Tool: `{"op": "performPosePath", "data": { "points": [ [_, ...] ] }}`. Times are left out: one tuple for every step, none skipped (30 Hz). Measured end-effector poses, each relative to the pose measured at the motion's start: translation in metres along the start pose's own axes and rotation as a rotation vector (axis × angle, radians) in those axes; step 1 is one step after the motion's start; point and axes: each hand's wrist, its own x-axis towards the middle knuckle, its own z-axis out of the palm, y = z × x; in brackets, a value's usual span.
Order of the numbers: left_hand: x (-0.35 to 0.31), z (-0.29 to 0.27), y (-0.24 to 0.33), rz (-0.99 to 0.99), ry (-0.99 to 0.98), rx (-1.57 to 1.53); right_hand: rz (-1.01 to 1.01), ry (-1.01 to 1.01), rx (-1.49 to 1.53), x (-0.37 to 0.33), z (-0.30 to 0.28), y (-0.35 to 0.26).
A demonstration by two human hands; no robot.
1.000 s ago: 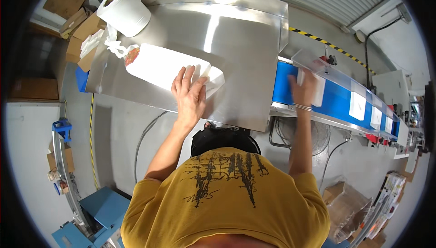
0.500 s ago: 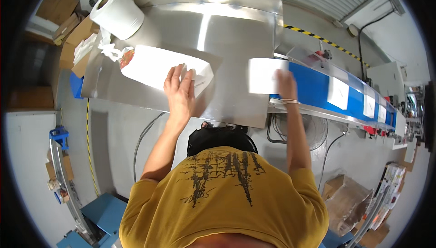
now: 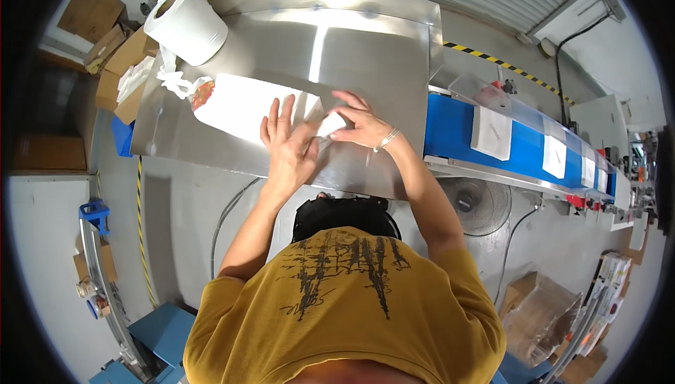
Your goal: The recorder is taking stacks of pre-cut paper blanks from a supply area and loading them into an automated packaging machine conveyor.
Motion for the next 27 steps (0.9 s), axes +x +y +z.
{"op": "performPosePath", "data": {
  "points": [
    [0.002,-0.002,0.002,-0.032,0.007,-0.020,-0.004,-0.008,0.044,0.002,0.002,0.004],
    [0.003,-0.001,-0.001,-0.060,0.058,0.039,-0.006,-0.017,0.087,0.002,0.004,0.008],
    [0.002,0.002,-0.010,-0.057,0.056,0.036,0.191,0.064,0.365,-0.007,0.005,0.012],
    [-0.002,0.005,-0.022,-0.074,0.055,0.070,0.390,0.138,0.642,-0.024,0.004,0.017],
    [-0.003,0.007,-0.029,-0.089,0.054,0.103,0.302,0.346,0.595,-0.040,0.004,0.037],
    [-0.005,0.004,-0.029,-0.095,0.056,0.145,0.528,0.376,0.217,-0.053,-0.021,0.028],
    [-0.004,0.006,-0.028,-0.093,0.055,0.139,0.548,0.522,0.138,-0.073,-0.022,0.072],
    [-0.003,0.009,-0.028,-0.069,0.078,0.113,0.523,0.611,0.041,-0.108,-0.026,0.133],
    [-0.001,0.012,-0.028,-0.043,0.100,0.087,0.496,0.701,-0.057,-0.133,-0.033,0.176],
    [-0.003,0.012,-0.030,-0.043,0.109,0.128,0.630,0.740,-0.012,-0.129,-0.058,0.151],
    [-0.004,0.011,-0.031,-0.053,0.113,0.141,0.771,0.783,0.028,-0.131,-0.082,0.119],
    [-0.003,0.011,-0.030,-0.044,0.107,0.131,0.798,0.813,-0.289,-0.144,-0.090,0.126],
    [-0.003,0.011,-0.029,-0.040,0.102,0.120,0.810,0.827,-0.610,-0.151,-0.096,0.131],
    [-0.003,0.010,-0.029,-0.043,0.106,0.129,0.806,0.822,-0.605,-0.139,-0.096,0.112],
    [-0.004,0.009,-0.029,-0.048,0.106,0.135,0.734,0.840,-0.852,-0.125,-0.095,0.090],
    [-0.003,0.007,-0.027,-0.040,0.085,0.126,0.654,0.855,-1.096,-0.112,-0.089,0.073],
    [-0.002,0.005,-0.025,-0.028,0.062,0.111,0.409,0.691,-0.731,-0.101,-0.081,0.074],
    [-0.003,0.003,-0.024,-0.027,0.056,0.112,0.175,0.542,-0.566,-0.077,-0.068,0.050],
    [-0.003,0.001,-0.023,-0.024,0.024,0.100,0.105,0.376,-0.251,-0.053,-0.051,0.021],
    [-0.001,-0.001,-0.022,-0.020,-0.007,0.086,0.177,0.130,0.151,-0.032,-0.038,0.005],
    [0.001,-0.001,-0.021,-0.011,-0.012,0.076,0.070,0.081,0.195,-0.011,-0.018,-0.005],
    [0.001,-0.004,-0.021,-0.006,-0.032,0.062,0.049,0.017,0.096,0.005,-0.003,-0.010],
    [0.003,-0.006,-0.020,0.002,-0.054,0.042,0.035,-0.046,-0.005,0.013,0.007,-0.010],
    [0.005,-0.009,-0.019,0.011,-0.059,0.033,0.046,-0.038,-0.008,0.016,0.013,0.001],
    [0.008,-0.011,-0.016,-0.035,-0.017,0.035,-0.092,0.020,-0.028,0.017,0.020,0.014],
    [0.010,-0.011,-0.016,-0.084,0.027,0.039,-0.233,0.076,-0.047,0.016,0.023,0.021],
    [0.008,-0.008,-0.021,-0.078,0.023,0.031,-0.225,0.080,-0.052,0.006,0.022,0.026]
  ]
}}
